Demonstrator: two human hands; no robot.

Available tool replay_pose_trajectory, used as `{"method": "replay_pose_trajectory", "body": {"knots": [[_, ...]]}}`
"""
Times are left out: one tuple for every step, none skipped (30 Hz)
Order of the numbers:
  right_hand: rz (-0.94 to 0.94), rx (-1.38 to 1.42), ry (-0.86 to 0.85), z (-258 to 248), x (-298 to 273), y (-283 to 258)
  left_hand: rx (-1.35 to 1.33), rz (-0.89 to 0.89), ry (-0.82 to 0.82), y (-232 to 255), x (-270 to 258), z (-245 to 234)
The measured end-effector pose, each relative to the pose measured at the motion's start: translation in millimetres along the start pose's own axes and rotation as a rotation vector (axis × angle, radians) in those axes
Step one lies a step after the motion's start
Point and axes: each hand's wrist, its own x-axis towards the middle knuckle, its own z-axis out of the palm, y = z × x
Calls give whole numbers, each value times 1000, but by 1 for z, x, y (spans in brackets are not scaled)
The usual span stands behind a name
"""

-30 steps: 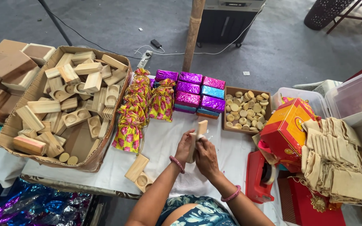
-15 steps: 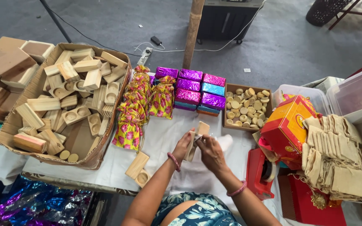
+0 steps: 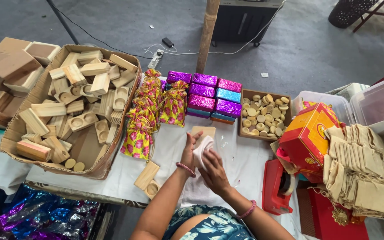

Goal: The person wraps a small wooden object in shiny purple foil, folds the edges, and secures it with tape. They then pick up a larger wooden block and wipe it with a white cloth.

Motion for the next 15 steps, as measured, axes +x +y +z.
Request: {"method": "replay_pose_trajectory", "body": {"knots": [[-50, 158, 4, 4, -17, 6, -47, 38, -12, 2, 0, -3], [-50, 158, 1, 11, -36, 13, -50, 39, -11, 1, -5, 2], [66, 242, 20, 18, -54, 21, -44, -16, 97, 3, -8, 6], [182, 326, 37, 26, -71, 29, -40, -72, 203, 5, -12, 11], [180, 327, 38, 28, -69, 33, -39, -69, 202, -4, -10, 2], [376, 407, 98, 29, -68, 38, -59, -58, 179, -13, -8, -6], [579, 482, 158, 30, -69, 41, -79, -53, 156, -25, -8, -14], [582, 480, 161, 21, -56, 33, -78, -57, 155, -28, -10, -11], [501, 464, 80, 12, -43, 27, -142, -38, 102, -30, -11, -7], [420, 446, -3, 3, -29, 20, -207, -19, 49, -33, -11, -4], [427, 446, -1, 11, -31, 28, -206, -26, 51, -35, -14, 2], [556, 467, 51, 19, -32, 36, -170, -74, 15, -38, -18, 7], [679, 486, 105, 27, -31, 46, -135, -118, -25, -39, -17, 13], [680, 484, 107, 26, -29, 43, -134, -120, -28, -46, -13, 8], [733, 547, 125, 27, -25, 40, -191, -138, 17, -50, -8, 2]]}}
